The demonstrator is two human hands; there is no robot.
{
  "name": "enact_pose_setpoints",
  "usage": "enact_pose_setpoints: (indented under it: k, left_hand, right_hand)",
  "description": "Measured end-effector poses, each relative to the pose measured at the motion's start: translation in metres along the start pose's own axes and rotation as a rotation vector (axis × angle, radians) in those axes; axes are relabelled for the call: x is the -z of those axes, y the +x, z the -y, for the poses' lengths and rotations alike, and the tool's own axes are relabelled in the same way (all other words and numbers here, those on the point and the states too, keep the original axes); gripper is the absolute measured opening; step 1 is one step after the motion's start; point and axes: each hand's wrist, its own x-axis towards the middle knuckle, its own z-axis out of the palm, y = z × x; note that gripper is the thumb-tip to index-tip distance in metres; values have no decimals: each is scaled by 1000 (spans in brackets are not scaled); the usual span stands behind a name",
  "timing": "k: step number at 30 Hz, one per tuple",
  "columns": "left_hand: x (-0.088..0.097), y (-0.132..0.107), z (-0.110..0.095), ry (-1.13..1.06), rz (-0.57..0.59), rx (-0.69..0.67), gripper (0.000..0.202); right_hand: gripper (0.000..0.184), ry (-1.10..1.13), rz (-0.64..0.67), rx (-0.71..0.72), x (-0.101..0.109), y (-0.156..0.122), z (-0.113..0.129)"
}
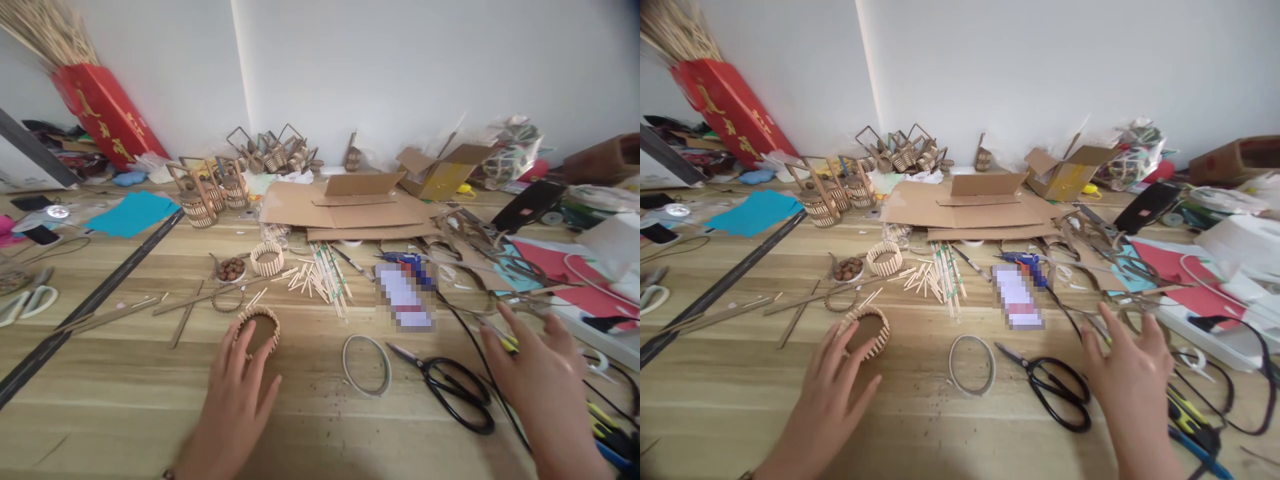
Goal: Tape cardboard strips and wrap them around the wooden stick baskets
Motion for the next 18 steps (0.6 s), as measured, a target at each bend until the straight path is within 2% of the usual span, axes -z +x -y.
enact_pose_setpoints:
  k: [2, 5, 7, 10, 13, 18]
  left_hand:
    - [5, 5, -10, -32, 22, -107, 33]
    - [6, 12, -28, -91, 109, -345, 24]
    - [1, 16, -42, -117, 142, -489, 19]
    - [-12, 22, -63, -161, 129, -634, 22]
    - [-27, 27, -78, -173, 137, -683, 25]
    - [-45, 31, -87, -120, 250, -644, 29]
  right_hand:
    - [58, -4, 28, 50, -7, -4, -11]
    - [47, 61, 112, 121, -17, -13, -12]
    - [43, 69, 173, 133, -21, -18, -7]
    - [41, 53, 261, 143, -25, -22, -3]
    - [38, 20, 320, 133, -24, -25, -10]
    - [38, -97, 343, 30, -10, -25, -38]
